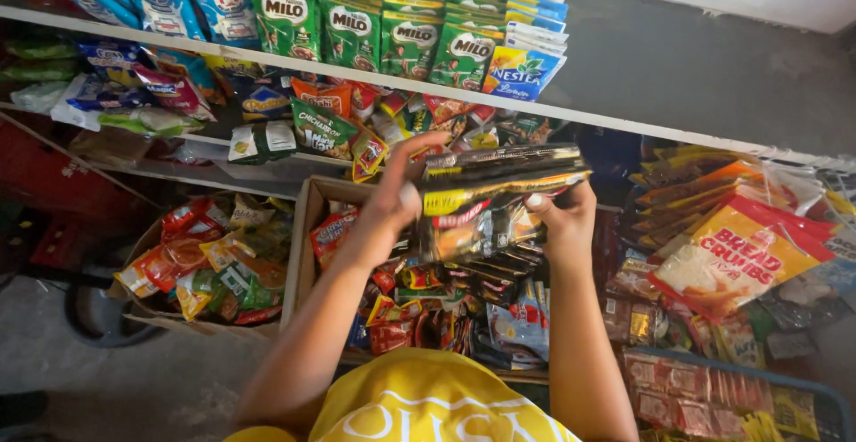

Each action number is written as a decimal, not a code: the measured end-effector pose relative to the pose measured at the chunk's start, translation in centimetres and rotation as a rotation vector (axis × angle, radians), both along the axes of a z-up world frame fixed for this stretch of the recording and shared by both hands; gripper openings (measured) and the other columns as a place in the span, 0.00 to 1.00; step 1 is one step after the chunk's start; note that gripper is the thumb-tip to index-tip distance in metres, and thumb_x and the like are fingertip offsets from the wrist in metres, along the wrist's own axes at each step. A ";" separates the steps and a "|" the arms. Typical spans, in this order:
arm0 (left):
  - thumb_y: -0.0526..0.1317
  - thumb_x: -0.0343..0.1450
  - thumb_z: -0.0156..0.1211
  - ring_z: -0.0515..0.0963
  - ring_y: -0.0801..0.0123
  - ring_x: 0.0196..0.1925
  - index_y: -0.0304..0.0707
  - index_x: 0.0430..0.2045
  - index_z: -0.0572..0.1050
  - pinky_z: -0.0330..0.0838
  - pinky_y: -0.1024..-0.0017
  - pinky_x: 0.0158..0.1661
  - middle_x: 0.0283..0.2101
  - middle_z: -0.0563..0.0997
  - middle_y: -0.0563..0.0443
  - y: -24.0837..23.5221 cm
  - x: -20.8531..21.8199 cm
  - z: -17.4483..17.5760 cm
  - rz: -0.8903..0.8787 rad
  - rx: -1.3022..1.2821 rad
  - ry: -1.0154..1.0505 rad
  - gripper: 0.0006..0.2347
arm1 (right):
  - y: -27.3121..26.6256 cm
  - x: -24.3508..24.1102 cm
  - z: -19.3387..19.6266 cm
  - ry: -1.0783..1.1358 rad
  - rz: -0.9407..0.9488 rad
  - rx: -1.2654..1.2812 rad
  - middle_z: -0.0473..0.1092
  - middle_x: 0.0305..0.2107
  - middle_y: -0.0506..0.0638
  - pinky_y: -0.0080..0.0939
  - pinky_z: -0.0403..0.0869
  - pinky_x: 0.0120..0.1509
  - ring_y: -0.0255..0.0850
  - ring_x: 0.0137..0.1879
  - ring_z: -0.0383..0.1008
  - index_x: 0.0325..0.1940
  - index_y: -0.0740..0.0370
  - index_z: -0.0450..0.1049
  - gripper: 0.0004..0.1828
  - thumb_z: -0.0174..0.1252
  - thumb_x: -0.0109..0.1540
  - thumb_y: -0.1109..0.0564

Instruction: The person organizes various packaged food items, including instant coffee, tea, and snacks, by taking them from a cardboard box and arranging them on store shelves. They handle multiple packets of different brands, such as Nestea and Kopiko, and place them in neat rows.

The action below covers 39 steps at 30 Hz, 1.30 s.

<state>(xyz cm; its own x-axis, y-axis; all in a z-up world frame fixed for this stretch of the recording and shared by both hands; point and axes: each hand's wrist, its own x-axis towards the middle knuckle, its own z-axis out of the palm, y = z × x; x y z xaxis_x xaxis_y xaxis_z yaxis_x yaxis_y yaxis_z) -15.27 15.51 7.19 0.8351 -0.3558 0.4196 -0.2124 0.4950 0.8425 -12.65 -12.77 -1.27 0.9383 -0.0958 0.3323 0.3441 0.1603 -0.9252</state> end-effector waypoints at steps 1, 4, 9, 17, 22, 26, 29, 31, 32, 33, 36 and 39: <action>0.60 0.73 0.60 0.71 0.59 0.71 0.41 0.70 0.58 0.65 0.60 0.70 0.68 0.69 0.41 -0.4 -0.1 -0.2 0.004 0.001 -0.001 0.34 | 0.2 0.1 -0.4 -0.001 0.004 0.001 0.76 0.46 0.50 0.41 0.75 0.60 0.39 0.51 0.75 0.55 0.65 0.73 0.23 0.69 0.57 0.63; 0.48 0.70 0.68 0.70 0.58 0.71 0.44 0.74 0.46 0.66 0.62 0.69 0.68 0.66 0.42 -1.6 -0.3 -1.0 0.101 0.039 -0.083 0.40 | 1.5 -0.7 0.4 0.045 -0.096 0.185 0.75 0.48 0.55 0.47 0.76 0.60 0.45 0.52 0.75 0.57 0.70 0.71 0.24 0.70 0.60 0.64; 0.32 0.70 0.69 0.75 0.57 0.65 0.39 0.73 0.52 0.75 0.60 0.61 0.64 0.70 0.42 -2.1 -0.2 -3.1 0.406 0.054 0.037 0.37 | 5.1 -2.6 9.1 -0.137 0.227 0.088 0.66 0.60 0.48 0.43 0.77 0.61 0.39 0.62 0.72 0.71 0.50 0.49 0.52 0.77 0.54 0.48; 0.48 0.68 0.75 0.58 0.52 0.80 0.52 0.78 0.41 0.59 0.50 0.75 0.76 0.56 0.41 2.3 1.7 -2.3 0.168 0.042 -0.125 0.49 | 4.4 -1.6 7.5 0.164 0.070 -0.051 0.74 0.51 0.54 0.46 0.76 0.64 0.43 0.57 0.76 0.65 0.69 0.67 0.39 0.71 0.51 0.57; 0.53 0.59 0.78 0.49 0.45 0.82 0.53 0.78 0.42 0.54 0.43 0.72 0.80 0.47 0.39 4.6 3.4 -8.4 0.144 0.374 -0.206 0.55 | 3.2 -3.9 12.2 0.003 0.032 0.043 0.72 0.49 0.51 0.46 0.76 0.62 0.41 0.56 0.75 0.64 0.65 0.64 0.39 0.71 0.50 0.61; 0.46 0.68 0.66 0.76 0.56 0.54 0.47 0.63 0.66 0.74 0.56 0.52 0.56 0.75 0.41 2.9 5.1 -12.2 0.265 0.670 0.101 0.27 | 3.7 -5.9 15.3 -0.055 0.132 0.162 0.73 0.52 0.55 0.46 0.75 0.66 0.45 0.58 0.76 0.65 0.68 0.66 0.36 0.69 0.54 0.62; 0.39 0.74 0.60 0.82 0.67 0.42 0.43 0.52 0.76 0.77 0.66 0.42 0.43 0.83 0.47 2.1 6.2 -12.1 0.390 0.559 0.149 0.12 | 3.5 -6.9 14.1 0.015 0.166 0.179 0.73 0.52 0.56 0.45 0.75 0.66 0.45 0.58 0.76 0.65 0.69 0.67 0.36 0.69 0.54 0.62; 0.35 0.75 0.60 0.81 0.71 0.39 0.41 0.49 0.77 0.75 0.69 0.39 0.40 0.82 0.49 2.1 7.2 -10.6 0.460 0.449 0.131 0.09 | 2.8 -6.0 12.2 0.037 0.159 0.170 0.73 0.52 0.56 0.45 0.74 0.66 0.45 0.58 0.76 0.65 0.69 0.67 0.37 0.68 0.53 0.61; 0.34 0.76 0.58 0.76 0.72 0.37 0.40 0.51 0.77 0.69 0.70 0.37 0.40 0.80 0.49 2.3 6.8 -9.6 0.393 0.313 0.239 0.10 | 2.5 -5.8 10.9 0.097 0.147 0.200 0.73 0.51 0.57 0.45 0.74 0.64 0.45 0.57 0.76 0.64 0.70 0.67 0.36 0.69 0.52 0.62; 0.32 0.76 0.56 0.71 0.72 0.35 0.40 0.53 0.76 0.64 0.70 0.34 0.40 0.77 0.49 2.4 6.4 -8.6 0.325 0.176 0.345 0.11 | 2.1 -5.7 9.5 0.157 0.134 0.229 0.73 0.51 0.58 0.46 0.73 0.63 0.46 0.55 0.75 0.64 0.70 0.68 0.36 0.69 0.52 0.63; 0.33 0.76 0.52 0.72 0.71 0.40 0.40 0.52 0.77 0.64 0.71 0.39 0.43 0.77 0.51 1.9 3.2 -1.3 0.212 0.087 0.374 0.11 | 2.1 -4.5 8.4 0.237 0.031 0.155 0.74 0.49 0.57 0.49 0.75 0.59 0.47 0.53 0.76 0.64 0.70 0.65 0.40 0.72 0.49 0.63; 0.34 0.75 0.51 0.80 0.71 0.53 0.38 0.50 0.78 0.73 0.73 0.53 0.50 0.81 0.52 1.5 2.4 1.1 0.137 0.097 0.284 0.12 | 4.1 -4.2 9.5 0.085 0.175 0.058 0.74 0.53 0.51 0.44 0.73 0.67 0.41 0.60 0.75 0.73 0.68 0.61 0.52 0.73 0.46 0.62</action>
<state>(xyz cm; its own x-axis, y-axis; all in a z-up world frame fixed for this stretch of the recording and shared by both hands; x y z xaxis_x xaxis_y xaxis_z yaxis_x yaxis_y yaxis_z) -12.88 16.97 8.27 0.9567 -0.2589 0.1329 -0.0215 0.3927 0.9194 -16.88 -8.65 8.21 0.9668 0.0544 0.2498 0.2272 0.2650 -0.9371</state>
